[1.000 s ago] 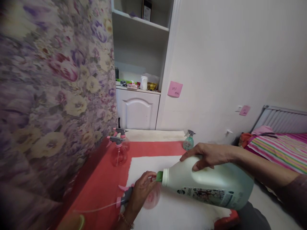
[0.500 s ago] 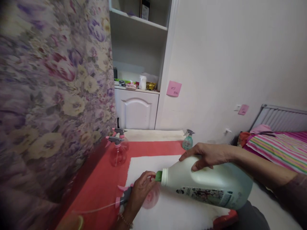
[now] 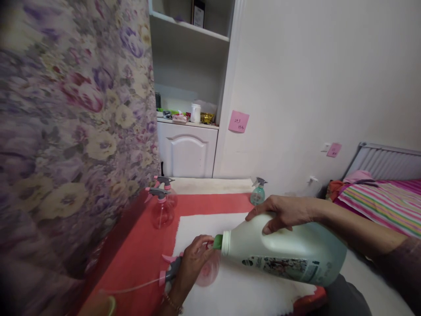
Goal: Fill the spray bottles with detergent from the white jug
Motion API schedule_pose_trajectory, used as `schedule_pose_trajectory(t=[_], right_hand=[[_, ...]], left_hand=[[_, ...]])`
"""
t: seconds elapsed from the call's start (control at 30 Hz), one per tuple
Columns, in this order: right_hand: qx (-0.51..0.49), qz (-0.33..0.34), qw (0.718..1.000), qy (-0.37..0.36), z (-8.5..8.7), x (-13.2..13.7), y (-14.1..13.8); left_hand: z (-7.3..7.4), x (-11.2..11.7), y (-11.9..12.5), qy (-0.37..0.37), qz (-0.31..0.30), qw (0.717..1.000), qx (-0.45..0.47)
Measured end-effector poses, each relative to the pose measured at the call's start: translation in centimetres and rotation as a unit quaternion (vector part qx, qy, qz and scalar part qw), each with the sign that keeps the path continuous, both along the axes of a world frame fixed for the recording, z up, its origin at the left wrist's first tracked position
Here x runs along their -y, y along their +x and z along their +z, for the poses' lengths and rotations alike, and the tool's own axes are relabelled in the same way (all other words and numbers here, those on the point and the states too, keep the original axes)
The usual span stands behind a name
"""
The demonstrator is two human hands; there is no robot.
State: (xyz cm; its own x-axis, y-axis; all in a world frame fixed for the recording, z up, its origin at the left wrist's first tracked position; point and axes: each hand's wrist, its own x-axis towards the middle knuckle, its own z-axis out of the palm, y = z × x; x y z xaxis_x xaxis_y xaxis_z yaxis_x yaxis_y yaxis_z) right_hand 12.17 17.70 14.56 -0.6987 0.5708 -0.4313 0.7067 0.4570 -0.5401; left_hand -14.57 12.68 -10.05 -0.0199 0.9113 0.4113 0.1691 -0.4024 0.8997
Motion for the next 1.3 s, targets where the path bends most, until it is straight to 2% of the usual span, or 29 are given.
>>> schedule_pose_trajectory(t=[0.27,0.57,0.9,1.3], right_hand=[[0.002,0.001,1.000,0.002,0.3,0.1,-0.2],[-0.005,0.004,1.000,-0.007,0.2,0.1,-0.3],[-0.005,0.001,1.000,-0.009,0.4,0.2,-0.5],[-0.007,0.006,1.000,-0.013,0.3,0.2,-0.5]], left_hand=[[0.4,0.1,0.2,-0.008,0.004,1.000,0.010],[-0.7,-0.3,0.0,-0.007,0.007,1.000,0.006],[0.6,0.2,0.2,-0.015,0.004,1.000,0.006],[-0.1,-0.1,0.3,-0.023,0.006,1.000,0.016]])
